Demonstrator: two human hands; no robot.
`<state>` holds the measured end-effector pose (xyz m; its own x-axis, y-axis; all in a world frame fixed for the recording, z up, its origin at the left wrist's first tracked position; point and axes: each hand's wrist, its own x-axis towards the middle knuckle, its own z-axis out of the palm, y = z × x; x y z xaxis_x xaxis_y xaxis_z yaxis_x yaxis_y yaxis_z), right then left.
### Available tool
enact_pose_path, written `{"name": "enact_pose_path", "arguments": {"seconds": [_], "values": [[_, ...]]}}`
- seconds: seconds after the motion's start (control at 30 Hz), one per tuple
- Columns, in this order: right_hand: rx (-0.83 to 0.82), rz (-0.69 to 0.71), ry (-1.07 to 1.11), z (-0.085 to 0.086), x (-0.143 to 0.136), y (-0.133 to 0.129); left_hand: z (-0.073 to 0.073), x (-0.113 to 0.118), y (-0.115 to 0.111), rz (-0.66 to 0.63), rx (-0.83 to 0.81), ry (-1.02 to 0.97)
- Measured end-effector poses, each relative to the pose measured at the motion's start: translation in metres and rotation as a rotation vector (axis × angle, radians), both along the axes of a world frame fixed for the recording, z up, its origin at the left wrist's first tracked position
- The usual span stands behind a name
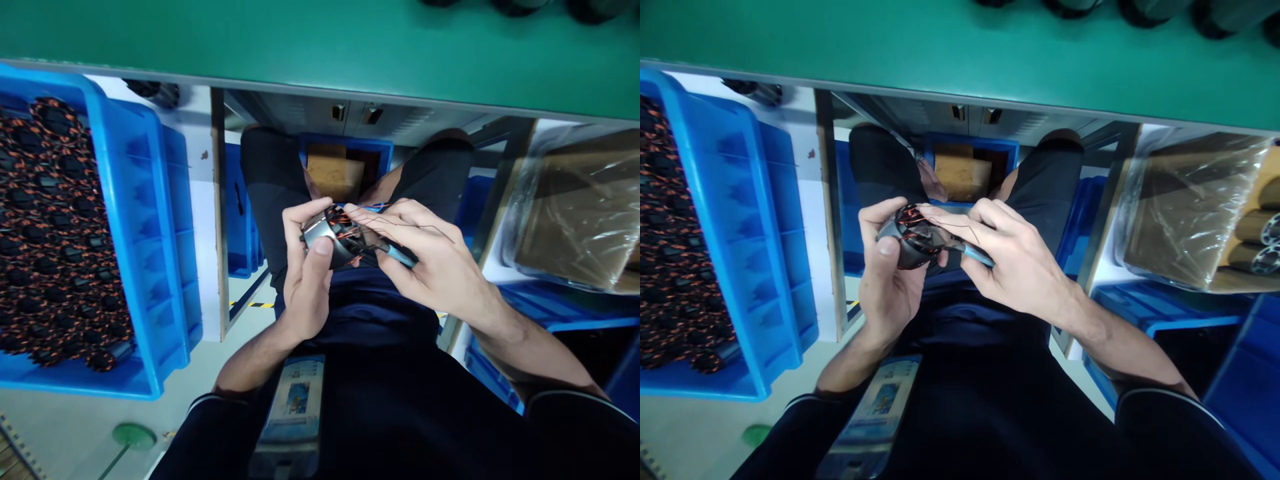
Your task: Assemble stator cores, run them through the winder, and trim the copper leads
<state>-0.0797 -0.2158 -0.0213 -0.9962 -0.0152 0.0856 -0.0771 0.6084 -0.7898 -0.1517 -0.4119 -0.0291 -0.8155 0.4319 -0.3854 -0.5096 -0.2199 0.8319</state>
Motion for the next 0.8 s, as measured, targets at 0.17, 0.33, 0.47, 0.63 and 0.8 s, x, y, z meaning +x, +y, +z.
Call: {"name": "enact_pose_path", "arguments": {"seconds": [0.17, 0.33, 0.47, 0.63, 0.8], "values": [[0.003, -0.003, 0.031, 0.007, -0.001, -0.003, -0.003, 0.004, -0.005, -0.057, -0.091, 0.092], [-0.03, -0.033, 0.009, 0.003, -0.001, 0.0, -0.011, 0.007, -0.004, -0.064, -0.068, 0.116], [-0.109, -0.023, -0.05, -0.012, -0.007, 0.005, -0.023, 0.006, 0.005, -0.025, -0.018, 0.032], [-0.115, -0.031, -0.091, -0.024, -0.008, 0.012, -0.032, 0.004, 0.008, 0.01, 0.013, 0.002], [-0.004, 0.018, -0.068, -0.013, -0.004, 0.011, -0.023, 0.007, 0.0, -0.06, -0.03, 0.085]]}}
